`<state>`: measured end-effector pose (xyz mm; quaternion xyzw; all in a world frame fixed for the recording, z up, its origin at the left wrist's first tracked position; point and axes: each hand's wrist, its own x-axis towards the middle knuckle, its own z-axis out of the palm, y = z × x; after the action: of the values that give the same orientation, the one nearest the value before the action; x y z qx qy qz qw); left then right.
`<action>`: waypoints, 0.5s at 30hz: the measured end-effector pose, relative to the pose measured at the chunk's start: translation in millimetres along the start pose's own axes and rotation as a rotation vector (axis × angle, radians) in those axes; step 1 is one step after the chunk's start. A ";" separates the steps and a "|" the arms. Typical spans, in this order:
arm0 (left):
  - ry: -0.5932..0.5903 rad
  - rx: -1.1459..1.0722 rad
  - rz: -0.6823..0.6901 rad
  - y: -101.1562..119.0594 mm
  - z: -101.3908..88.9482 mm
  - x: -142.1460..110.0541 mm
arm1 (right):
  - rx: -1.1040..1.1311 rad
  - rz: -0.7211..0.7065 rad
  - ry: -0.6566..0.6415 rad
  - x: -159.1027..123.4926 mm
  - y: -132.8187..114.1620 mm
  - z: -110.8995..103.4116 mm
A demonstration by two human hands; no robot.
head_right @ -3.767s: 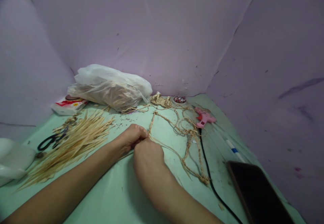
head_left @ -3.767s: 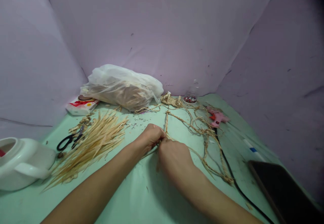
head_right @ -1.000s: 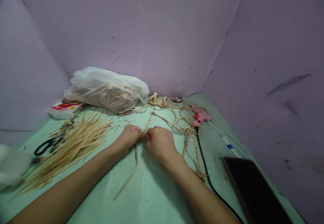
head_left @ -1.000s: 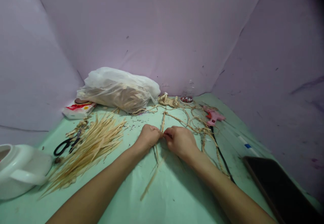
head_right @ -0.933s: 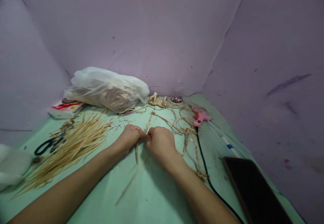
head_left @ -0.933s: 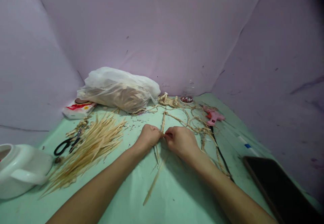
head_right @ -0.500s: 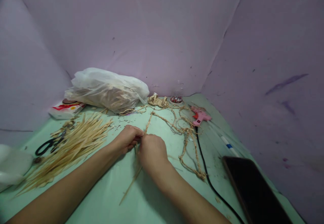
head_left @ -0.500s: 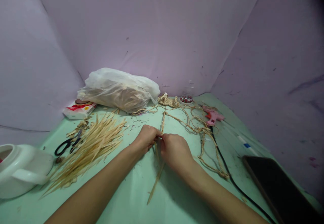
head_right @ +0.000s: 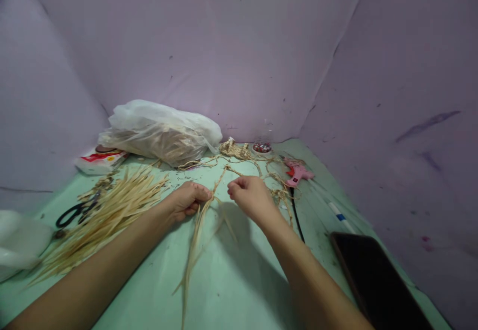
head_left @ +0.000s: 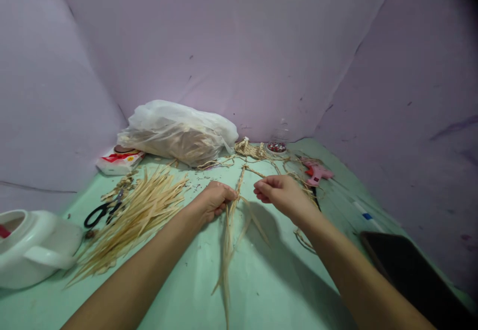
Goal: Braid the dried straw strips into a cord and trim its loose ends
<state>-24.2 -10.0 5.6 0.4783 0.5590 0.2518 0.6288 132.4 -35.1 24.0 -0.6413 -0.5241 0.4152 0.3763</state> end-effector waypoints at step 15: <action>0.079 0.337 0.142 -3.5 5.8 3.2 | 0.374 0.217 -0.200 6.0 23.0 33.8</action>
<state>-18.7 -10.5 0.6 0.6049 0.5824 0.2170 0.4978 110.0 -31.5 -10.5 -0.5686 -0.4010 0.6046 0.3878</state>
